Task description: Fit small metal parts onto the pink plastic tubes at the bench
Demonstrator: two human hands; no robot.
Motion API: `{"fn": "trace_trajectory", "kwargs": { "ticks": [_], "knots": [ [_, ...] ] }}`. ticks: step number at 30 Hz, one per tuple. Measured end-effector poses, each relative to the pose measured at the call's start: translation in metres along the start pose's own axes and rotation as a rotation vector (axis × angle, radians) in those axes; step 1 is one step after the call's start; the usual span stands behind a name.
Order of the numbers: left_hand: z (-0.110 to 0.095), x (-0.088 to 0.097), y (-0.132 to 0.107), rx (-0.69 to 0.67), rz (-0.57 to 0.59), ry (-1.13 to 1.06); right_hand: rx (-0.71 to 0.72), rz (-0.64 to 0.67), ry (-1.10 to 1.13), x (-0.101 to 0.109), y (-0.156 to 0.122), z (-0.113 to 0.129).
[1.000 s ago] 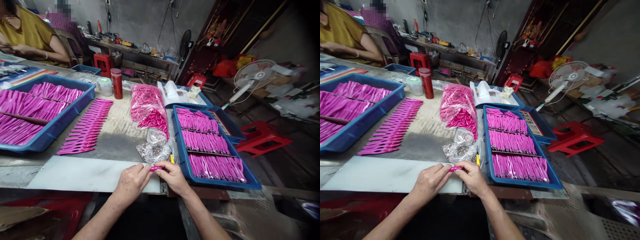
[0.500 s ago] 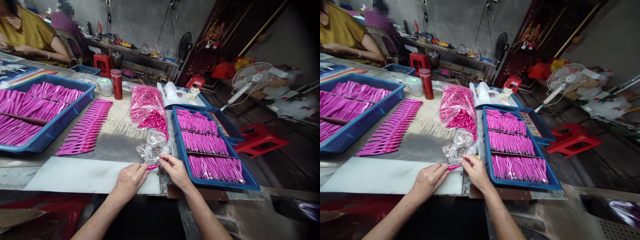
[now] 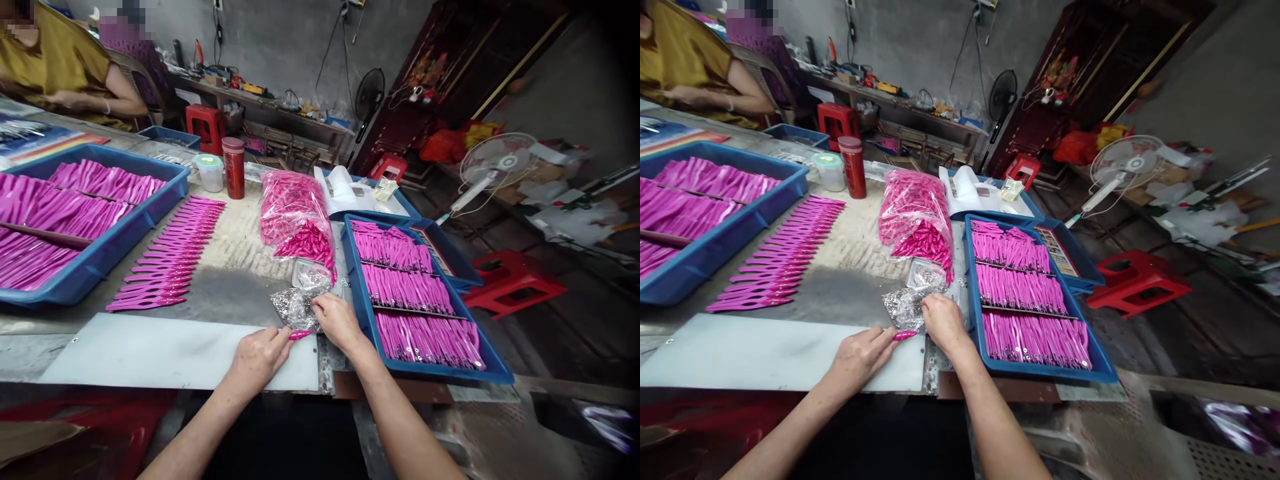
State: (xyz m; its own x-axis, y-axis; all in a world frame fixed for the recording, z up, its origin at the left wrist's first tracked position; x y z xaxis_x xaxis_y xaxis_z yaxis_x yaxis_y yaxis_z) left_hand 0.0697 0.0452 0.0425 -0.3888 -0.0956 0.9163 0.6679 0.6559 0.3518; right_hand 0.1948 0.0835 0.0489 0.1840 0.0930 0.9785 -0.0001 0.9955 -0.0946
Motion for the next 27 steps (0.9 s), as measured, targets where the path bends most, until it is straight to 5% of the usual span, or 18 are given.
{"fn": "trace_trajectory", "kwargs": {
  "ticks": [5, 27],
  "knots": [
    [0.000, 0.001, 0.000, -0.004, 0.002, -0.025, -0.032, 0.137, -0.187, -0.013, 0.007, 0.002],
    [0.000, 0.001, -0.002, 0.001, 0.004, -0.079, 0.015, 0.198, -0.313, -0.018, 0.012, 0.017]
  ]
}}
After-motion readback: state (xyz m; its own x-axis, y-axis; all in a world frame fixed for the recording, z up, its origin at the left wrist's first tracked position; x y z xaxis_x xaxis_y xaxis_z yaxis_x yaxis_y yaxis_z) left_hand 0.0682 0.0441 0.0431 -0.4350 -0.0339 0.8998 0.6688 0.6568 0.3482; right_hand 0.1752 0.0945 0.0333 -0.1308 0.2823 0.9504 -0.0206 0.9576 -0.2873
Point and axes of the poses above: each hand's wrist, its own y-axis towards the middle knuckle, its own x-axis out of the back of the hand, z = x × y, the point moved 9 cm from there along y, towards the middle knuckle, and after that the axes turned 6 degrees about z, right-handed, at the moved point
